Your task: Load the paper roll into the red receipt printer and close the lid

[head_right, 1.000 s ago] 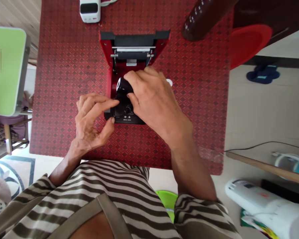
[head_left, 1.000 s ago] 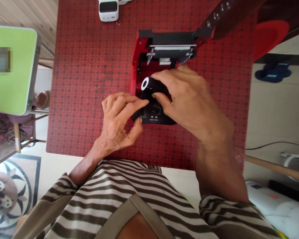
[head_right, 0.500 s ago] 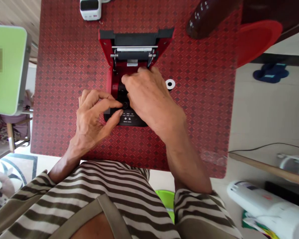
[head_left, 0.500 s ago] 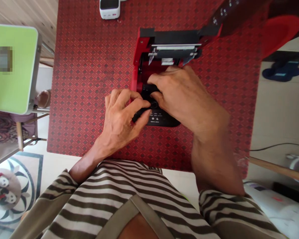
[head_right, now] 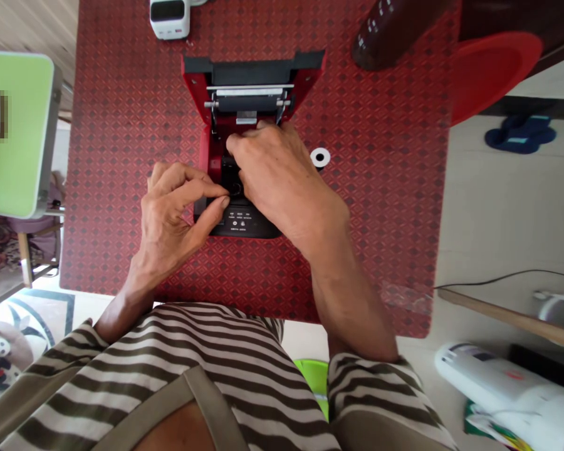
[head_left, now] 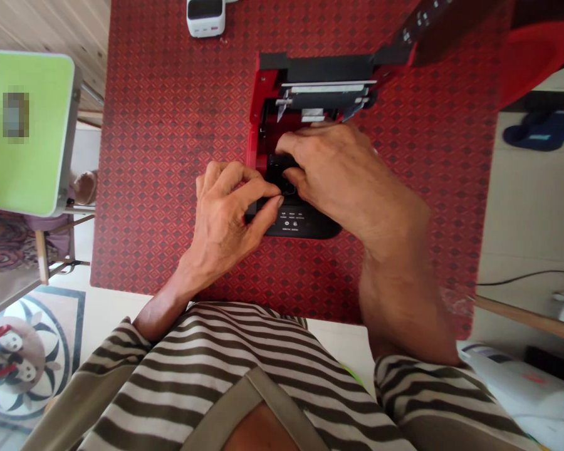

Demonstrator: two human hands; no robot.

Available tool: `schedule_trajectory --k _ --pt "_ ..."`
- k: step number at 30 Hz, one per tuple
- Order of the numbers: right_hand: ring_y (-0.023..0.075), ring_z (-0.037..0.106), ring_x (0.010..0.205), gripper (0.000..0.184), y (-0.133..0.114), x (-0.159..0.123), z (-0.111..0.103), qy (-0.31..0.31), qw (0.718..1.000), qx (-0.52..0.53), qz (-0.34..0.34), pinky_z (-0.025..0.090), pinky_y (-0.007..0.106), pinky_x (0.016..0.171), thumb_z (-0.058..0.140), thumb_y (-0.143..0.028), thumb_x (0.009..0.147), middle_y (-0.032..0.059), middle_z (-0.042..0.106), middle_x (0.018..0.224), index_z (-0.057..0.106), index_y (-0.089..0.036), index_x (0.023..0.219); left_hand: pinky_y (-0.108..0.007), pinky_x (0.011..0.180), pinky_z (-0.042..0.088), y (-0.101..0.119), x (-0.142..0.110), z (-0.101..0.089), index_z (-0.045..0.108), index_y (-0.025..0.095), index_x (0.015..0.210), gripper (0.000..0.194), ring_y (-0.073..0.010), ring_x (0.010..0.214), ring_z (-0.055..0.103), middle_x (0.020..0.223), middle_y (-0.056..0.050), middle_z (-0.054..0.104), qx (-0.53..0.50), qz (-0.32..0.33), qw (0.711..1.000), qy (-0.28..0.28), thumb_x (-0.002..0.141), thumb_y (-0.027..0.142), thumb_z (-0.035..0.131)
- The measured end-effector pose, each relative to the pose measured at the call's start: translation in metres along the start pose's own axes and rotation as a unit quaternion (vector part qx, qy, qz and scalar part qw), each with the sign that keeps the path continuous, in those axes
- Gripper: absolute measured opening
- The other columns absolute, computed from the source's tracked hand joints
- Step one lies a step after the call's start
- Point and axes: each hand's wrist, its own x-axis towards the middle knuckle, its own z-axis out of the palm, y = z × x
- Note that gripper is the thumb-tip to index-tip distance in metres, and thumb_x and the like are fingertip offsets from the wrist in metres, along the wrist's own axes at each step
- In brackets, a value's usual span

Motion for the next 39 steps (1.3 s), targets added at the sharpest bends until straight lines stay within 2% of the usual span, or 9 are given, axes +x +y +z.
schedule_trajectory --k 3,6,11,16,21,26,30,35,39 --pt "0.0408 0.088 0.121 0.03 0.0 0.0 -0.01 -0.006 1.0 0.017 0.011 0.066 0.059 0.115 0.064 -0.012 0.114 0.0108 0.093 0.116 0.083 -0.035 0.114 -0.055 0.098 0.063 -0.006 -0.001 0.004 0.091 0.034 0.124 0.012 -0.0304 0.113 0.076 0.113 -0.005 0.084 -0.004 0.022 0.999 0.024 0.129 0.031 0.081" --pt "0.0374 0.089 0.116 0.039 -0.003 -0.008 -0.038 -0.019 0.998 0.058 -0.001 0.069 0.057 0.11 0.064 -0.012 0.114 0.0069 0.096 0.121 0.09 -0.039 0.125 -0.056 0.098 0.063 -0.012 -0.001 0.007 0.091 0.037 0.13 0.015 -0.0293 0.113 0.073 0.114 -0.005 0.082 0.0 0.037 0.999 0.03 0.133 0.038 0.077" --pt "0.0306 0.093 0.127 0.047 -0.011 -0.032 -0.079 -0.043 0.98 0.167 -0.103 0.074 0.049 0.116 0.067 -0.013 0.117 -0.0019 0.098 0.145 0.092 -0.039 0.147 -0.055 0.101 0.061 -0.014 0.003 0.006 0.09 0.038 0.134 0.014 -0.0277 0.116 0.073 0.119 -0.004 0.085 -0.017 0.068 0.996 0.056 0.135 0.041 0.076" --pt "0.032 0.092 0.115 0.028 -0.015 -0.049 -0.074 0.041 0.983 0.157 -0.086 0.075 0.051 0.104 0.078 -0.018 0.121 0.0009 0.099 0.125 0.096 -0.037 0.129 -0.053 0.103 0.06 -0.009 0.002 0.002 0.09 0.039 0.132 0.015 -0.0282 0.115 0.076 0.118 -0.002 0.088 -0.024 0.092 0.993 0.068 0.135 0.04 0.075" --pt "0.0331 0.087 0.109 0.023 -0.02 -0.072 -0.063 0.11 0.987 0.106 -0.046 0.072 0.055 0.103 0.084 -0.019 0.121 0.0025 0.096 0.115 0.096 -0.039 0.122 -0.051 0.106 0.059 -0.006 -0.005 0.002 0.09 0.035 0.131 0.013 -0.0281 0.115 0.079 0.118 -0.002 0.089 0.001 0.102 0.992 0.068 0.133 0.036 0.077" --pt "0.0329 0.088 0.108 0.028 -0.028 -0.088 -0.053 0.166 0.983 0.059 -0.042 0.074 0.057 0.1 0.078 -0.021 0.125 0.0008 0.096 0.112 0.095 -0.043 0.127 -0.052 0.113 0.058 0.001 -0.009 0.004 0.092 0.036 0.134 0.013 -0.0284 0.116 0.078 0.114 -0.002 0.088 0.012 0.089 0.994 0.069 0.13 0.032 0.081" --pt "0.0367 0.091 0.114 0.032 -0.031 -0.09 -0.051 0.121 0.992 0.041 0.007 0.075 0.065 0.104 0.073 -0.03 0.128 -0.0011 0.099 0.117 0.096 -0.052 0.131 -0.059 0.12 0.056 0.006 -0.011 0.006 0.095 0.044 0.134 0.022 -0.0303 0.118 0.077 0.114 -0.002 0.087 0.038 0.074 0.995 0.058 0.128 0.029 0.08" --pt "0.0368 0.094 0.113 0.028 -0.028 -0.094 -0.06 0.163 0.983 0.047 -0.071 0.078 0.061 0.1 0.083 -0.03 0.124 0.0033 0.1 0.122 0.093 -0.042 0.146 -0.063 0.126 0.053 0.004 -0.014 0.008 0.095 0.046 0.133 0.023 -0.0327 0.124 0.077 0.112 -0.002 0.087 0.041 0.068 0.997 0.025 0.127 0.029 0.082" --pt "0.0422 0.095 0.125 0.039 -0.021 -0.073 -0.075 0.242 0.968 0.011 -0.071 0.071 0.067 0.121 0.08 -0.048 0.126 0.0078 0.099 0.141 0.089 -0.043 0.163 -0.061 0.128 0.051 0.002 -0.013 0.006 0.093 0.045 0.133 0.026 -0.0316 0.129 0.077 0.116 -0.002 0.087 0.015 0.086 0.996 0.008 0.127 0.023 0.081"
